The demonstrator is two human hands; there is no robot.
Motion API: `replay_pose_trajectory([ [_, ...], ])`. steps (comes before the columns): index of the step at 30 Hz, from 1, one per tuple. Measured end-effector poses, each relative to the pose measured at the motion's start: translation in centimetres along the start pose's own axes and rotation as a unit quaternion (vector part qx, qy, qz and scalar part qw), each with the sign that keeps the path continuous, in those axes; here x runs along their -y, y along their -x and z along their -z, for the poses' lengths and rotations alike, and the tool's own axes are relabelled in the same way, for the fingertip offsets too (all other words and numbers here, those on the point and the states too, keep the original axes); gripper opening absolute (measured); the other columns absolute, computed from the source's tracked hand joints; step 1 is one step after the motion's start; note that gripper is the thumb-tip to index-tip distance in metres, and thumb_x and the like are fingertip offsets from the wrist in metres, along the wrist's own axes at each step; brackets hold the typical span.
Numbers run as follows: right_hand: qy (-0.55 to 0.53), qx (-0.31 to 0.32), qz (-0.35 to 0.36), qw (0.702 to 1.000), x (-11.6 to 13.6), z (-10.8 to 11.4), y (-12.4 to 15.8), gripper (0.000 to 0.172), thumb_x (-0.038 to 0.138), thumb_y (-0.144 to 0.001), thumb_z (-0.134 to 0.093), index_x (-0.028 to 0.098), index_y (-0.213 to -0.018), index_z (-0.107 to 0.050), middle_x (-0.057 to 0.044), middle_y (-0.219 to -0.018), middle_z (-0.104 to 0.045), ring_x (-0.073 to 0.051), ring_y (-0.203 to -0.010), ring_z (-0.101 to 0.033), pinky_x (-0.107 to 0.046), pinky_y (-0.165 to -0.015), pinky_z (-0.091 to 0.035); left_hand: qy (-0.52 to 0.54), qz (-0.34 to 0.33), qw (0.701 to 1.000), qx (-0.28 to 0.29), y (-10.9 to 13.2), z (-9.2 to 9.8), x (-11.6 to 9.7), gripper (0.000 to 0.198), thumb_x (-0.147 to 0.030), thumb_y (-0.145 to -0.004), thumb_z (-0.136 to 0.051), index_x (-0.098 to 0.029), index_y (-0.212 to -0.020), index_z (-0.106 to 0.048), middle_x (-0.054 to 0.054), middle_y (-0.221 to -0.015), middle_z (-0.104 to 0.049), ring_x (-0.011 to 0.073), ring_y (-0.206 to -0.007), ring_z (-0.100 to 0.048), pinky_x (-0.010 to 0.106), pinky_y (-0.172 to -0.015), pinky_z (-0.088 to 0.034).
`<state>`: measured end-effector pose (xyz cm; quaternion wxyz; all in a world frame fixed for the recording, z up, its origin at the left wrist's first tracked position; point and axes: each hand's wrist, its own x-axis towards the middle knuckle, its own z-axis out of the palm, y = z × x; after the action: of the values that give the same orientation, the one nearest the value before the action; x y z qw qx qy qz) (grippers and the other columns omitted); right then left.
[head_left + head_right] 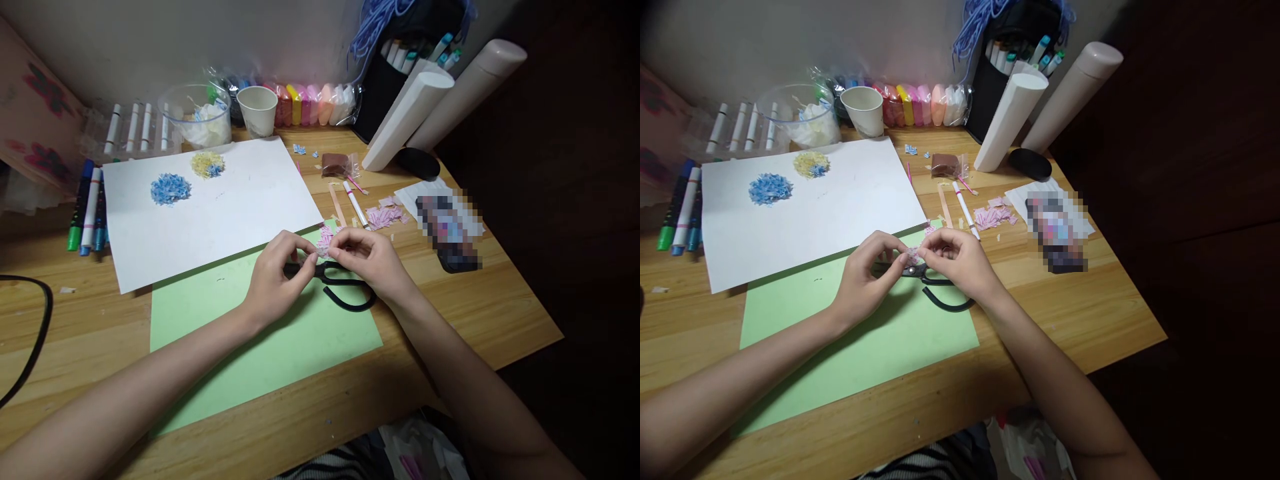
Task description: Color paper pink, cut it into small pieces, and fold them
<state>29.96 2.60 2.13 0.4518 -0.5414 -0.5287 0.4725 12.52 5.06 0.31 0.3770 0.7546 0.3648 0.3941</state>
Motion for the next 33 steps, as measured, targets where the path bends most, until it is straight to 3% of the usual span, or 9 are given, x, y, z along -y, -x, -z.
replay_pose_trajectory([
  [14, -0.034, 0.026, -0.04, 0.998, -0.1, -0.44, -0.03, 0.029, 0.043, -0.07, -0.073, 0.018, -0.07, -0.058, 0.002, -0.068, -0.056, -0.011, -0.064, -0.053, -0.024, -0.06, -0.045, 0.035, 0.002, 0.999, 0.028, -0.02, 0.0, -0.01, 0.008, -0.021, -0.088, -0.056, -0.019, -0.081, -0.059, 0.001, -0.075, -0.057, 0.0114, -0.064, -0.049, 0.025, -0.058, -0.041],
  [21, -0.08, 0.036, -0.083, 0.993, -0.37, -0.4, -0.18, 0.026, 0.041, -0.069, -0.072, 0.018, -0.068, -0.059, 0.004, -0.061, -0.052, -0.008, -0.053, -0.045, -0.022, -0.05, -0.039, 0.047, 0.004, 0.998, 0.035, -0.19, 0.07, -0.09, 0.008, -0.019, -0.088, -0.055, -0.019, -0.082, -0.061, 0.002, -0.077, -0.059, 0.0113, -0.064, -0.05, 0.025, -0.058, -0.042],
  [33, -0.105, 0.039, -0.075, 0.991, -0.47, -0.46, -0.08, 0.021, 0.035, -0.07, -0.074, 0.018, -0.068, -0.06, 0.006, -0.06, -0.051, -0.006, -0.052, -0.042, -0.022, -0.051, -0.037, 0.05, -0.001, 0.999, 0.021, 0.03, -0.03, -0.16, 0.001, -0.018, -0.083, -0.061, -0.018, -0.082, -0.061, 0.001, -0.076, -0.057, 0.0094, -0.061, -0.046, 0.024, -0.056, -0.042],
])
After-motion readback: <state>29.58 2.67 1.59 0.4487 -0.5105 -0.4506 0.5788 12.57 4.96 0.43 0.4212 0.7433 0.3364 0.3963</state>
